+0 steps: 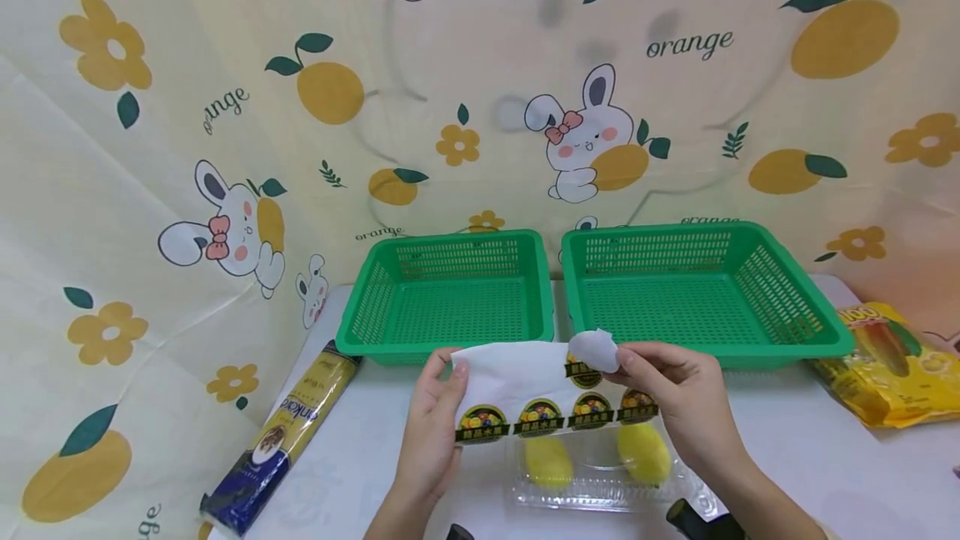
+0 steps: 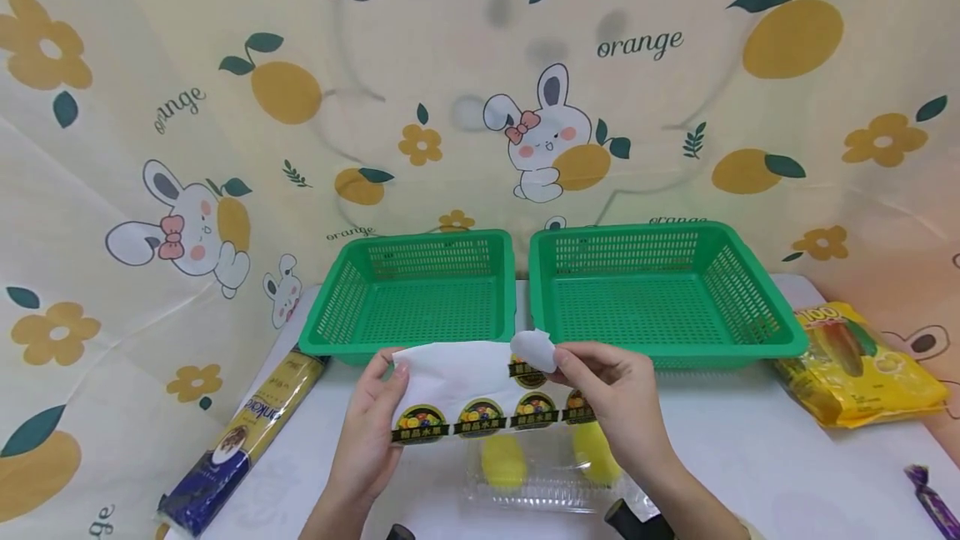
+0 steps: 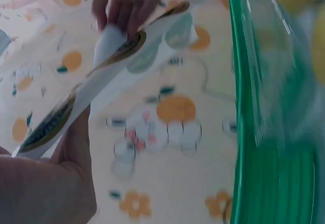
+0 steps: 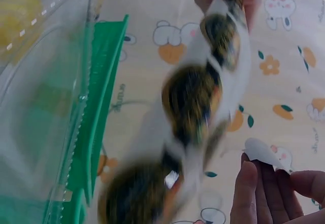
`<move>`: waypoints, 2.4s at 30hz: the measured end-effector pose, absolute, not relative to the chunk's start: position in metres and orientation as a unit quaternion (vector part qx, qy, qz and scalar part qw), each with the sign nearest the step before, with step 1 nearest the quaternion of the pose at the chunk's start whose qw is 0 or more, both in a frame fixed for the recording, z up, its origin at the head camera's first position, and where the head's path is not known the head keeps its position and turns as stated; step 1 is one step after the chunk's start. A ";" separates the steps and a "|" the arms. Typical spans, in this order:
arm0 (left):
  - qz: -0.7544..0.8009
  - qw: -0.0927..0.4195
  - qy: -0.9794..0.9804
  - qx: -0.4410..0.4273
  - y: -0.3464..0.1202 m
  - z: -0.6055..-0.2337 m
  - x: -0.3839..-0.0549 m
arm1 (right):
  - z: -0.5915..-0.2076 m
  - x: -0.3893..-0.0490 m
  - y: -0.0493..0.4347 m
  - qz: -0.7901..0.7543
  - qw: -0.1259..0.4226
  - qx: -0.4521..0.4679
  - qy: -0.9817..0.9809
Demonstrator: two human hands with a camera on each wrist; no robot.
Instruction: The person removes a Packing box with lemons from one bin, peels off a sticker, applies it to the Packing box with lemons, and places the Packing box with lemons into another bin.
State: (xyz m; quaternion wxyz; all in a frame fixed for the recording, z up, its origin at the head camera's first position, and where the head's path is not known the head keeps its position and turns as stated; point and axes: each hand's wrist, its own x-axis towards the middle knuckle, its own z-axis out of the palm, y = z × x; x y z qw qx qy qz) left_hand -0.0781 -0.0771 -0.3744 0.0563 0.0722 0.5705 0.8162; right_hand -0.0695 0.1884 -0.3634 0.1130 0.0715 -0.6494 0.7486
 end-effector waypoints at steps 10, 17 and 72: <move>0.787 0.012 0.613 -0.074 -0.191 -0.397 -0.087 | -0.375 -0.069 0.193 0.751 0.150 0.088 -0.637; 0.738 0.022 0.656 -0.159 -0.249 -0.432 -0.104 | -0.379 -0.070 0.197 0.761 0.158 0.091 -0.622; 0.685 -0.054 0.703 0.181 0.036 -0.397 -0.082 | -0.407 -0.043 0.196 0.662 0.228 0.112 -0.705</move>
